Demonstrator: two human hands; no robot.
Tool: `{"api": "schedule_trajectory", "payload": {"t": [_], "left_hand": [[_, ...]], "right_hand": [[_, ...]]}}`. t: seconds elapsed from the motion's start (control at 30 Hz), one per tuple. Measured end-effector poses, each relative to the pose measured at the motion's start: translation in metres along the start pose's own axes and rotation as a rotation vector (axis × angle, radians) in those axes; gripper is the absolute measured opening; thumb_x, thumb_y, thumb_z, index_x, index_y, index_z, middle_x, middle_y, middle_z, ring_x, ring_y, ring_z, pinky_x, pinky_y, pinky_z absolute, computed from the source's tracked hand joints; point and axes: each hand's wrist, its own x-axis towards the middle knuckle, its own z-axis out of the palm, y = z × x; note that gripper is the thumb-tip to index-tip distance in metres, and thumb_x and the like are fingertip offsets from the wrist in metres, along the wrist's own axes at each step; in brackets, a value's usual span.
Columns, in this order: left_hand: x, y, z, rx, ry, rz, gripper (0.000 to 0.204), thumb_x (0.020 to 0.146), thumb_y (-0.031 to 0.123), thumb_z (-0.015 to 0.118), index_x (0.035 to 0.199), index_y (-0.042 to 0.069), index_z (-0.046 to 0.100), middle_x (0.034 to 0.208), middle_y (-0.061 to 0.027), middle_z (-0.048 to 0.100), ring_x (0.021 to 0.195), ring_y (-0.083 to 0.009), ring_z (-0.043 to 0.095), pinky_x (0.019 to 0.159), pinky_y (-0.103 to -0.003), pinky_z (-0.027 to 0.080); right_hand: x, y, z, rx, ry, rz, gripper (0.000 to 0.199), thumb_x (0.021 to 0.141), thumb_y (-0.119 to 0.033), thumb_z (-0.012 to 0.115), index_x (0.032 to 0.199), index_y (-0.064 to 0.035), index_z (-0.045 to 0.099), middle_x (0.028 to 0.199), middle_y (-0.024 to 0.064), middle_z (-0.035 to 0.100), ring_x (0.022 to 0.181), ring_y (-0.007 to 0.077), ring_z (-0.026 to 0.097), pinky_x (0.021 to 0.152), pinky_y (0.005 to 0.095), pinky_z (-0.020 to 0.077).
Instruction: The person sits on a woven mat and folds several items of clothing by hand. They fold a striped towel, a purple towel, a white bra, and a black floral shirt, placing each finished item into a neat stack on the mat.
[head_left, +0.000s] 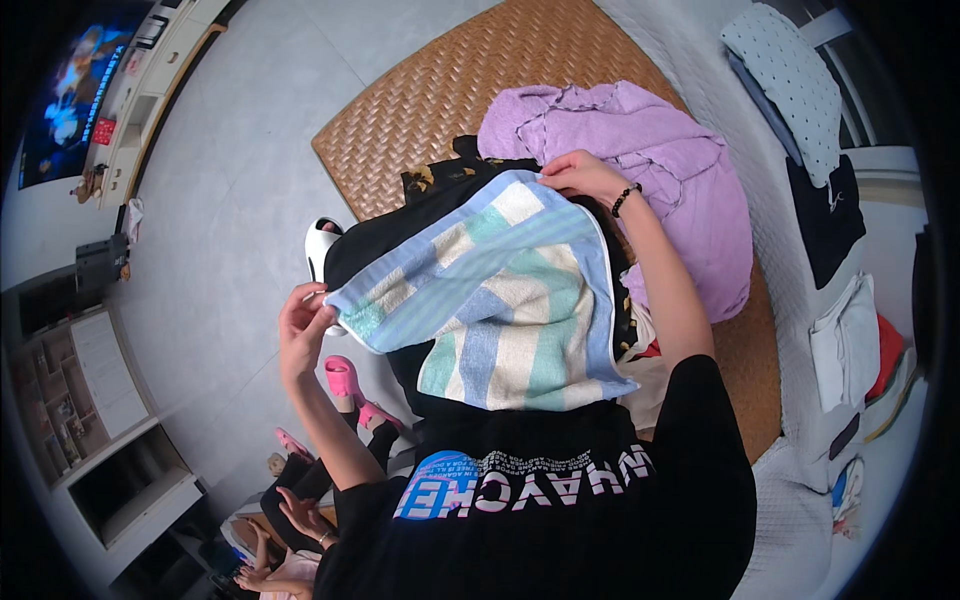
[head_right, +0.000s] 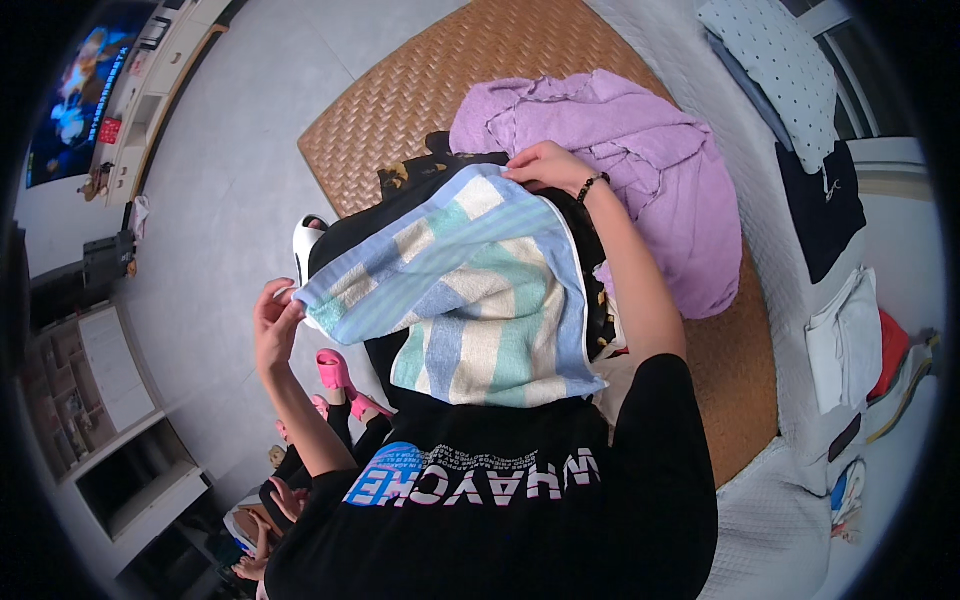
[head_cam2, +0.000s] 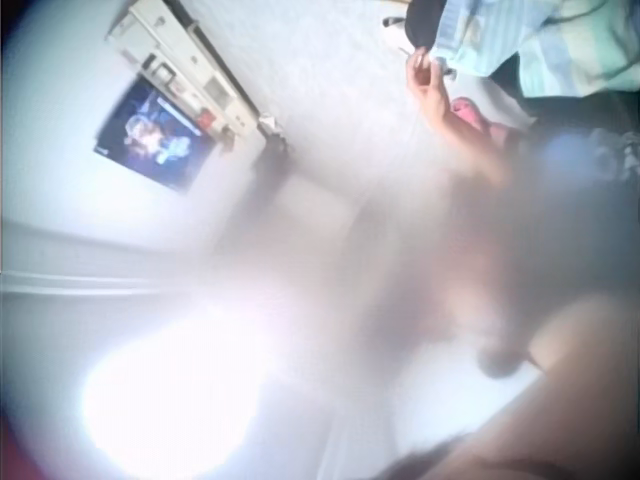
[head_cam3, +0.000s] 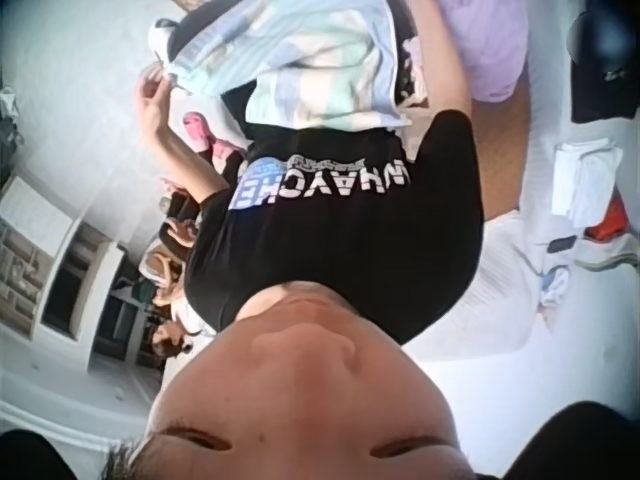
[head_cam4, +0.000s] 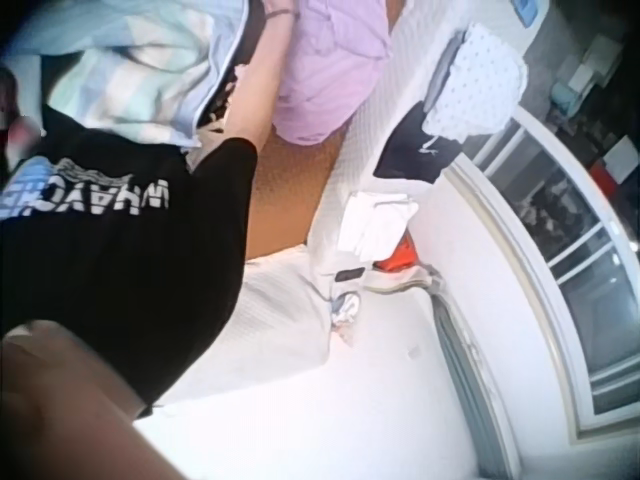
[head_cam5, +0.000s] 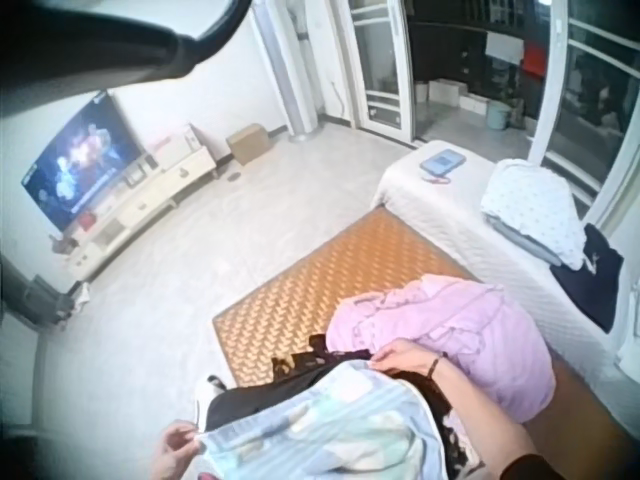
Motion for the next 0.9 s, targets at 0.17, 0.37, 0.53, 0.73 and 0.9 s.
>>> {"api": "schedule_trajectory", "payload": {"t": [0.17,0.37,0.53,0.73,0.9], "left_hand": [[0.03,0.02,0.004,0.217,0.112,0.11,0.027,0.088,-0.001,0.061,0.114,0.001,0.055,0.094,-0.0052,0.064,0.082,-0.0096,0.059,0.072,-0.024,0.049],[0.107,0.162,0.028,0.352,0.153,0.867,0.019,0.09,-0.002,0.059,0.109,0.0,0.057,0.105,-0.0066,0.061,0.094,-0.0121,0.061,0.082,-0.027,0.052],[0.112,0.264,0.066,0.566,0.175,1.216,0.035,0.091,0.001,0.059,0.125,0.001,0.047,0.103,-0.0133,0.066,0.094,-0.0149,0.064,0.082,-0.028,0.053],[0.119,0.286,0.073,0.907,0.058,1.355,0.043,0.092,0.005,0.058,0.132,0.006,0.042,0.113,-0.0182,0.063,0.111,-0.025,0.061,0.092,-0.036,0.052],[0.123,0.322,0.073,0.863,-0.032,1.186,0.042,0.092,0.017,0.061,0.131,0.007,0.049,0.118,-0.0163,0.062,0.113,-0.0258,0.06,0.096,-0.039,0.049]], "right_hand": [[-0.021,-0.035,-0.032,-0.275,0.027,-0.159,0.034,0.08,-0.013,0.075,0.106,0.0043,0.064,0.095,0.0076,0.069,0.082,0.0123,0.065,0.075,0.0236,0.0514],[-0.159,-0.214,-0.063,-0.469,0.319,-0.819,0.032,0.086,-0.01,0.068,0.116,-0.0014,0.063,0.097,0.0044,0.068,0.091,0.0102,0.063,0.083,0.0223,0.0479],[-0.287,-0.286,-0.052,-0.685,0.655,-0.95,0.037,0.086,-0.012,0.07,0.121,-0.0087,0.062,0.098,0.0012,0.065,0.09,0.0078,0.062,0.081,0.0215,0.0485],[-0.352,-0.272,-0.059,-1.065,0.838,-0.941,0.034,0.089,-0.02,0.068,0.121,-0.0107,0.064,0.111,0.004,0.066,0.103,0.0119,0.061,0.092,0.0254,0.0463],[-0.374,-0.277,-0.034,-1.196,0.971,-0.916,0.035,0.092,-0.026,0.063,0.122,-0.0081,0.062,0.11,0.0039,0.066,0.103,0.0118,0.06,0.093,0.0242,0.0445]]}}
